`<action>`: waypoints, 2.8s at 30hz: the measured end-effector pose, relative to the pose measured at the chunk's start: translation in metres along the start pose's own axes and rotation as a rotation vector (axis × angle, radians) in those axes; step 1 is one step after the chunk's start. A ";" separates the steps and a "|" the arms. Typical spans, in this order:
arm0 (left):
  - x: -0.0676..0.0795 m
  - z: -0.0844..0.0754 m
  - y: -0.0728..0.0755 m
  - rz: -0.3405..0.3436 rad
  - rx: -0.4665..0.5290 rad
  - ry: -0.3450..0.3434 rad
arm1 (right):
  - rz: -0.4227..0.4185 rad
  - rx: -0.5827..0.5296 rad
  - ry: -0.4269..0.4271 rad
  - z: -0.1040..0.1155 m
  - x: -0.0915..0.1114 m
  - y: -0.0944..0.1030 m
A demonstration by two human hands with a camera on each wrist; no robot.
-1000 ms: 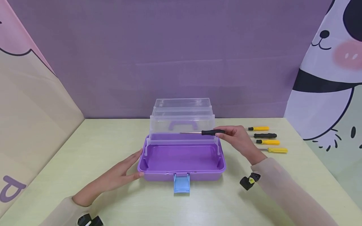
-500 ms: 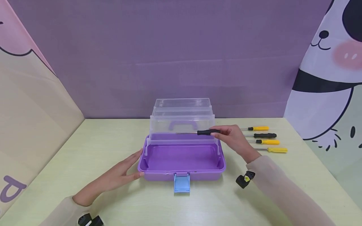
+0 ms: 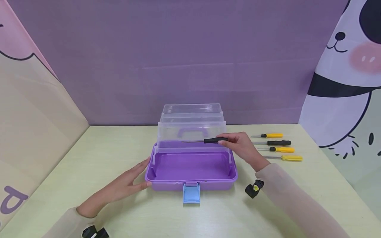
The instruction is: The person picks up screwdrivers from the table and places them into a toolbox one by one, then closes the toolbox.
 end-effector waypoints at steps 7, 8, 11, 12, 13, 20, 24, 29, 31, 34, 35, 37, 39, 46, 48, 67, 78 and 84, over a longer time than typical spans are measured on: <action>0.000 0.002 0.000 0.000 0.003 0.006 | 0.018 0.016 0.002 0.002 -0.002 -0.004; 0.000 0.002 0.000 0.001 0.001 0.007 | 0.020 0.019 0.005 0.003 -0.002 -0.004; 0.000 0.003 0.000 0.001 -0.008 0.012 | 0.019 0.028 0.004 0.003 -0.004 -0.006; 0.000 0.003 0.000 0.002 -0.011 0.011 | 0.019 0.029 0.003 0.004 -0.004 -0.007; 0.000 0.003 0.000 0.003 -0.014 0.012 | 0.019 0.029 -0.003 0.003 -0.004 -0.008; 0.000 0.002 -0.001 0.006 -0.005 0.023 | 0.021 0.041 -0.009 0.006 -0.006 -0.011; 0.000 0.001 -0.001 0.004 0.002 0.029 | 0.028 0.058 0.002 0.008 -0.007 -0.012; 0.000 0.002 0.000 0.006 -0.001 0.035 | 0.032 0.055 0.007 0.009 -0.009 -0.013; 0.000 0.001 0.000 0.005 -0.003 0.034 | 0.031 0.052 -0.002 0.009 -0.009 -0.013; 0.000 0.001 -0.001 0.005 -0.003 0.032 | 0.029 0.060 -0.012 0.010 -0.010 -0.014; 0.000 0.001 -0.001 0.004 -0.004 0.031 | 0.027 0.065 -0.019 0.011 -0.010 -0.014; 0.000 0.001 -0.001 0.003 -0.006 0.032 | 0.022 0.071 -0.024 0.011 -0.011 -0.014; 0.000 0.001 -0.001 0.002 -0.007 0.028 | 0.019 0.075 -0.027 0.012 -0.012 -0.015; 0.001 0.001 -0.001 0.001 -0.010 0.031 | 0.010 0.089 -0.006 0.014 -0.013 -0.016; 0.001 0.001 -0.001 -0.001 -0.017 0.033 | 0.007 0.091 -0.007 0.014 -0.014 -0.017; -0.001 0.001 -0.001 -0.008 -0.023 0.026 | 0.017 0.172 0.001 0.015 -0.021 -0.017; -0.001 0.003 0.000 -0.013 -0.033 0.015 | 0.066 0.178 0.052 0.016 -0.027 -0.021; 0.000 0.003 -0.001 -0.020 -0.035 0.000 | 0.088 0.222 0.075 0.018 -0.028 -0.024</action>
Point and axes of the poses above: each hand's wrist, its own x-axis away from the middle knuckle, its own y-axis out of the back of the hand, z = x × y, the point moved 5 cm from there along -x, towards the middle knuckle
